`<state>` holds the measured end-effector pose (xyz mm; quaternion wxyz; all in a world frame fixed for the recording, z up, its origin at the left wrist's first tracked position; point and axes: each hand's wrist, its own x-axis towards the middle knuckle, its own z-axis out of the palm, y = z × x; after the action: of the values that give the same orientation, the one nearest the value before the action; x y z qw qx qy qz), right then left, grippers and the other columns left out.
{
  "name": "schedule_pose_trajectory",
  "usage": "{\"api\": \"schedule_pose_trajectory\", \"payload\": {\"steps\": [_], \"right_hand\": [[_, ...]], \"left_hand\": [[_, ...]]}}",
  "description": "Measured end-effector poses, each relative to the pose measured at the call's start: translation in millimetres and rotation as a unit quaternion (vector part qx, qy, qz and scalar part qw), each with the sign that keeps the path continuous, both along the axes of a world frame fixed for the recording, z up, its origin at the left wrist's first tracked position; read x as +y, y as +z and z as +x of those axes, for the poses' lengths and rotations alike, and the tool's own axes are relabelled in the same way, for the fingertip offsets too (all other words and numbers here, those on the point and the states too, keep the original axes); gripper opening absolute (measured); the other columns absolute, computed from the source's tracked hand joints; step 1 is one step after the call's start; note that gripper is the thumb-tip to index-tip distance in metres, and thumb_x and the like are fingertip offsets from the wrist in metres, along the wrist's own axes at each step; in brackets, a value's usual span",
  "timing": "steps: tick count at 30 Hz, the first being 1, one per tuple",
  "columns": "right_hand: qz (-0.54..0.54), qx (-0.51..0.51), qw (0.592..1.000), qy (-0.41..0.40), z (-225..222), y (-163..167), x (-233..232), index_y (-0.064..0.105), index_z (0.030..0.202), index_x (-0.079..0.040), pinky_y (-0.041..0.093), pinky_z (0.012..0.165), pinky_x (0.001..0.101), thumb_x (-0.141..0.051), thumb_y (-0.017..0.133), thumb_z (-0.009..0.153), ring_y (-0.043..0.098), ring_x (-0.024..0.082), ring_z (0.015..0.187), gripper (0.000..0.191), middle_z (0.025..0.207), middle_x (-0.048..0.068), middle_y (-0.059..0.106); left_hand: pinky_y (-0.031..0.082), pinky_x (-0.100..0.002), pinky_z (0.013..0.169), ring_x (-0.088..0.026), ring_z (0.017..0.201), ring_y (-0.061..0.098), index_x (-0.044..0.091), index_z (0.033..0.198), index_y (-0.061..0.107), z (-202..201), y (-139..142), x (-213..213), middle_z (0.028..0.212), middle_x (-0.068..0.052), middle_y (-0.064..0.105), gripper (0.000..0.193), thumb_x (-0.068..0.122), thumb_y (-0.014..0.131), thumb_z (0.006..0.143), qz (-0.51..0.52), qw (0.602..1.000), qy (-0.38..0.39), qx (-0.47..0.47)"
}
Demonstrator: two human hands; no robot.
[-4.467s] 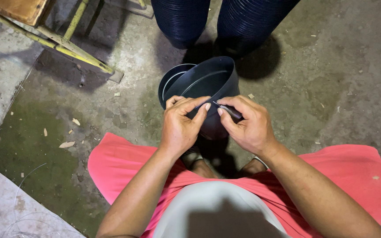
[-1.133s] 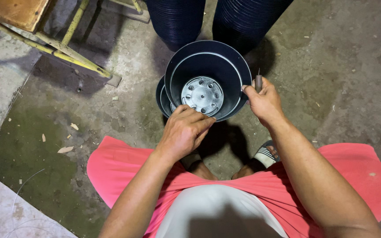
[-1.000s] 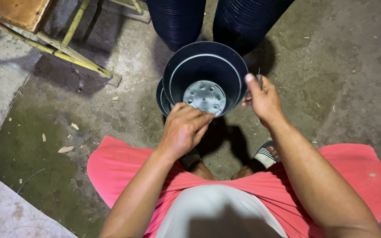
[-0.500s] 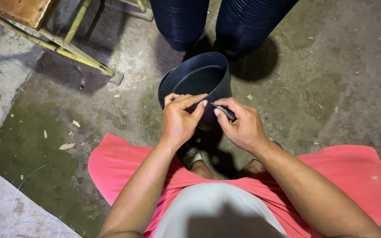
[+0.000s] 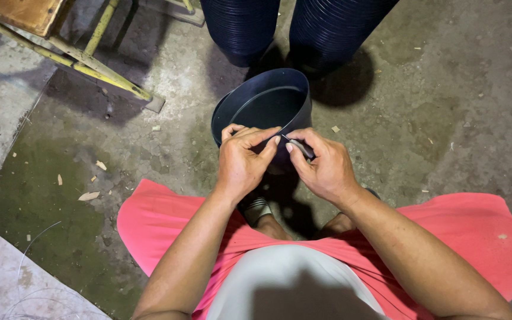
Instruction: The person sits on the floor and repeatedly smooths the rim of a black plastic basin using a small metal tool. The person rotates the basin and scrapes along the edge, then places the basin into a stack of similar basins and repeats the process.
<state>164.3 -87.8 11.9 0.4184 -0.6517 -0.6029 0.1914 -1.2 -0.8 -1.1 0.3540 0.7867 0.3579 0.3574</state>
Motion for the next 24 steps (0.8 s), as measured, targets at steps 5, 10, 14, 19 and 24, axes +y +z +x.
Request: {"api": "schedule_pose_trajectory", "payload": {"steps": [5,10,14,19,24], "right_hand": [[0.005,-0.011,1.0,-0.001,0,1,0,0.068,0.111,-0.006,0.057,0.066,0.0347,-0.012,0.07,0.094,0.075,0.025,0.076,0.019,0.09,0.013,0.074],[-0.015,-0.063,0.998,-0.004,4,-1,-5,0.065,0.108,-0.006,0.055,0.064,0.0416,-0.013,0.07,0.093,0.073,0.032,0.073,0.018,0.084,0.015,0.073],[-0.039,-0.106,0.993,-0.025,6,-6,-9,0.061,0.109,-0.005,0.053,0.062,0.0481,-0.016,0.07,0.092,0.071,0.039,0.072,0.022,0.082,0.019,0.072],[-0.062,-0.103,0.992,-0.04,5,-7,-4,0.059,0.108,-0.006,0.053,0.061,0.0501,-0.019,0.069,0.092,0.07,0.04,0.068,0.023,0.075,0.019,0.07],[-0.07,-0.091,0.993,0.013,22,13,0,0.061,0.108,-0.008,0.05,0.057,0.0492,-0.02,0.069,0.092,0.067,0.039,0.063,0.021,0.068,0.017,0.067]], "left_hand": [[0.038,-0.036,0.101,-0.015,0.078,0.067,0.009,0.107,0.08,0,4,-1,0.082,-0.002,0.075,0.018,0.016,0.076,0.091,0.008,1.0,-0.006,0.01],[0.04,-0.038,0.101,-0.018,0.083,0.07,0.007,0.109,0.079,2,6,-4,0.092,-0.005,0.076,0.019,0.012,0.074,0.09,0.069,0.997,-0.036,-0.013],[0.042,-0.041,0.1,-0.023,0.087,0.07,0.006,0.109,0.078,8,6,-7,0.097,-0.008,0.076,0.021,0.01,0.074,0.089,0.139,0.988,-0.065,0.012],[0.044,-0.041,0.1,-0.023,0.087,0.07,0.006,0.11,0.077,14,5,-10,0.094,-0.007,0.075,0.021,0.01,0.075,0.089,0.121,0.988,-0.085,0.037],[0.041,-0.045,0.103,-0.023,0.089,0.069,0.007,0.111,0.078,11,13,2,0.092,-0.006,0.074,0.025,0.012,0.079,0.086,0.152,0.981,-0.096,0.072]]}}
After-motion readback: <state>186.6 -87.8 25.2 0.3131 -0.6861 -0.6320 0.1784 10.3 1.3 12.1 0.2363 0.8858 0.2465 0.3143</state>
